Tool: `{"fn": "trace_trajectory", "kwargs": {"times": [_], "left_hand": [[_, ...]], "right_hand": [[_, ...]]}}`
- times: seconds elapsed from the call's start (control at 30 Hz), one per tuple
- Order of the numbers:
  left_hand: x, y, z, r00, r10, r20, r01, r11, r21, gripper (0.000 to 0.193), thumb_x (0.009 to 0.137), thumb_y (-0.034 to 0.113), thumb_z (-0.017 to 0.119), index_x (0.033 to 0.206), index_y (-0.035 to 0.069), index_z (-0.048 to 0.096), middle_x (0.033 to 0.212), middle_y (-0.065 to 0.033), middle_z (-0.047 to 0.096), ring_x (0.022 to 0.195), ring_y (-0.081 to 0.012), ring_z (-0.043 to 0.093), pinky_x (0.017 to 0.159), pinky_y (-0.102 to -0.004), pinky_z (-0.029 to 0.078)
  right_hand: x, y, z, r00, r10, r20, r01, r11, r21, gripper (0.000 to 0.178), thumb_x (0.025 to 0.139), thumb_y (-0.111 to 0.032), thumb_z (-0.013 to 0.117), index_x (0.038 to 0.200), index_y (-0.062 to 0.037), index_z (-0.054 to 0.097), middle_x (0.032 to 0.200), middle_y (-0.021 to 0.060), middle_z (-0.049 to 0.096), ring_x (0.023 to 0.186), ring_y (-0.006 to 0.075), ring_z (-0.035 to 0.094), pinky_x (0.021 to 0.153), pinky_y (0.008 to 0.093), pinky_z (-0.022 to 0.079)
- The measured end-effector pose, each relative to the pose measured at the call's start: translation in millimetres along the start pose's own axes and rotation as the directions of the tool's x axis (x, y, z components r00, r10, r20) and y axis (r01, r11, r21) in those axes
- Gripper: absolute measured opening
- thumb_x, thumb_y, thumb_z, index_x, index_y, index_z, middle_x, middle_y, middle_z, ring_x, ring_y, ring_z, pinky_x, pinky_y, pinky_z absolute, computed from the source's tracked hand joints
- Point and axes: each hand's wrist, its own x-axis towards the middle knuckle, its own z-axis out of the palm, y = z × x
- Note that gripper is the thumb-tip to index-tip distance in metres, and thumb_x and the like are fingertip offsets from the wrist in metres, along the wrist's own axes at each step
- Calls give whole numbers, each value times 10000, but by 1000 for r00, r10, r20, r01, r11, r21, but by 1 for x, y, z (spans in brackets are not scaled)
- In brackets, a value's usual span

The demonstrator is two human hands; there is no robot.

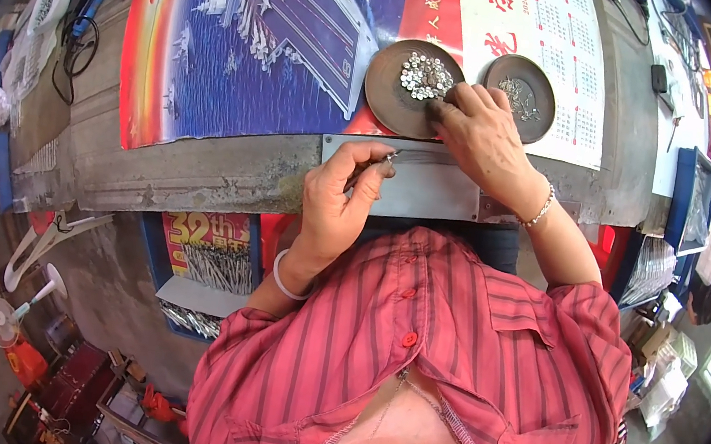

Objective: Assembling small metal components by hand at a workshop bench.

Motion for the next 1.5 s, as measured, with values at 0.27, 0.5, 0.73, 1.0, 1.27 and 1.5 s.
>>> {"fn": "trace_trajectory", "kwargs": {"times": [0.27, 0.5, 0.73, 1.0, 1.27, 1.5], "left_hand": [[-2, 0, 1, 993, -113, 42, 119, 981, -151, 163, 932, 39, 549, 1088, 0, 578, 849, -26, 648, 638, -30, 513, 556, -182, 432], [-7, -1, 10, 974, -203, 96, 224, 905, -362, 174, 938, 83, 567, 1099, 20, 586, 883, -39, 645, 594, -31, 473, 518, -162, 365], [-6, 5, 32, 955, -254, 153, 294, 742, -602, 242, 948, 92, 552, 1185, 47, 576, 881, 25, 601, 664, -16, 475, 556, -167, 356], [-12, 3, 41, 963, -174, 207, 266, 753, -603, 274, 949, 58, 534, 1222, 55, 559, 903, 27, 581, 731, -32, 499, 636, -180, 413], [-14, 0, 44, 973, 9, 232, 150, 736, -660, 288, 931, -21, 518, 1201, 74, 553, 1016, -40, 542, 693, -88, 495, 580, -222, 390], [-17, 6, 49, 999, -37, 1, 35, 929, -368, 231, 945, 25, 493, 1171, 51, 531, 917, -41, 564, 654, -63, 473, 526, -196, 379]], "right_hand": [[-5, -9, -3, 998, -62, 20, 60, 995, 83, 122, 753, -99, 641, 824, -73, 546, 853, 76, 491, 865, 234, 524, 800, 361, 380], [-12, -21, -25, 1000, -21, 5, 15, 860, 510, 149, 772, -91, 645, 789, -46, 504, 724, 83, 540, 701, 276, 556, 730, 365, 403], [-28, -44, -28, 970, 238, -57, -104, 609, 787, 128, 756, 26, 664, 849, 10, 577, 772, 86, 608, 716, 192, 611, 661, 294, 482], [-34, -45, -19, 949, 200, -242, 13, 744, 669, 169, 754, -13, 698, 878, -3, 584, 811, 99, 616, 759, 228, 626, 682, 309, 491], [-39, -46, -18, 904, 335, 265, -134, -367, 921, 196, 771, 27, 707, 841, -24, 532, 889, 65, 568, 848, 149, 556, 775, 278, 458], [-38, -49, -26, 896, 410, 170, -197, 24, 980, 167, 792, -112, 733, 813, -10, 603, 745, 7, 609, 740, 63, 555, 650, 253, 470]]}}
